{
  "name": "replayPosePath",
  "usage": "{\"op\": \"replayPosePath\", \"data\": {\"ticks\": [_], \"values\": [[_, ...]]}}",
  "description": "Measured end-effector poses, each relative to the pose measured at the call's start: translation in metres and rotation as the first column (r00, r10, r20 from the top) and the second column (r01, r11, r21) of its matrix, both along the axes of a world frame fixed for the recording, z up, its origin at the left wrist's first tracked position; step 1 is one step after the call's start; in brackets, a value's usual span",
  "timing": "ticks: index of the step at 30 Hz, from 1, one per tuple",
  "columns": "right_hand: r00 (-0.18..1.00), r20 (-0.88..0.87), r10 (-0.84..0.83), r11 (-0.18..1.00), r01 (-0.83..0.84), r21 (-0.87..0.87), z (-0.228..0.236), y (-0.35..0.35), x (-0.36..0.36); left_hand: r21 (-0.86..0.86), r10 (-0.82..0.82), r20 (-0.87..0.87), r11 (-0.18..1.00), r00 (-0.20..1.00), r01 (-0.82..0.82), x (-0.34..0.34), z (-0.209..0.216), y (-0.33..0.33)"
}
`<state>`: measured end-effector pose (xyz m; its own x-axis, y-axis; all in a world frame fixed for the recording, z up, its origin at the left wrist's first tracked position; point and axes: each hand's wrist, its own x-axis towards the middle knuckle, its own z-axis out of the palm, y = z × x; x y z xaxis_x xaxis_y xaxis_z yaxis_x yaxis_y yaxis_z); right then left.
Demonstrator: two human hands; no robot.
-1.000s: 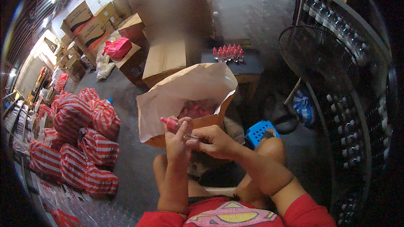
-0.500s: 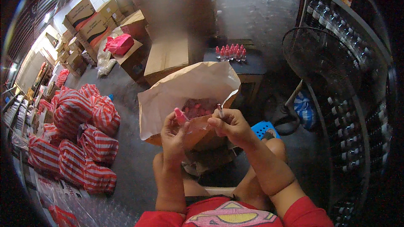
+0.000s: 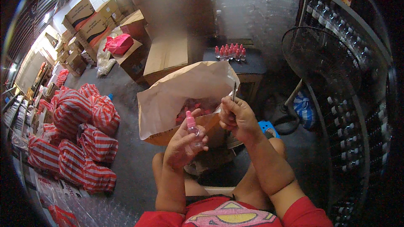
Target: The person sits on the floor and assembles small pink bottles by hand. They pick up a bottle body and a cap from a paper bag, screw the cap onto the bottle, and place the finished unit on a nearby table. The person repeats this process for multiple bottles.
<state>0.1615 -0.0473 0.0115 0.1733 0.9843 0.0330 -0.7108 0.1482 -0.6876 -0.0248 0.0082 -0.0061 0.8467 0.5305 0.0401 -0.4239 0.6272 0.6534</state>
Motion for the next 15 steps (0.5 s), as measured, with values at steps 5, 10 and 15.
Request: {"op": "replayPosePath", "data": {"ticks": [5, 10, 15], "values": [[0.998, -0.061, 0.011, 0.998, -0.008, 0.059, 0.001, -0.004, 0.005, 0.704, 0.485, -0.335, 0.699, 0.808, -0.128, 0.006, -0.014, 0.001], [0.994, -0.059, -0.089, 0.995, 0.092, 0.041, 0.005, -0.006, 0.016, 0.933, 0.660, -0.311, 0.349, 0.684, 0.088, 0.006, -0.023, 0.003], [0.972, -0.163, -0.168, 0.983, 0.177, 0.045, 0.000, -0.003, 0.034, 0.885, 0.613, -0.412, 0.445, 0.674, 0.137, 0.008, 0.014, -0.013]]}}
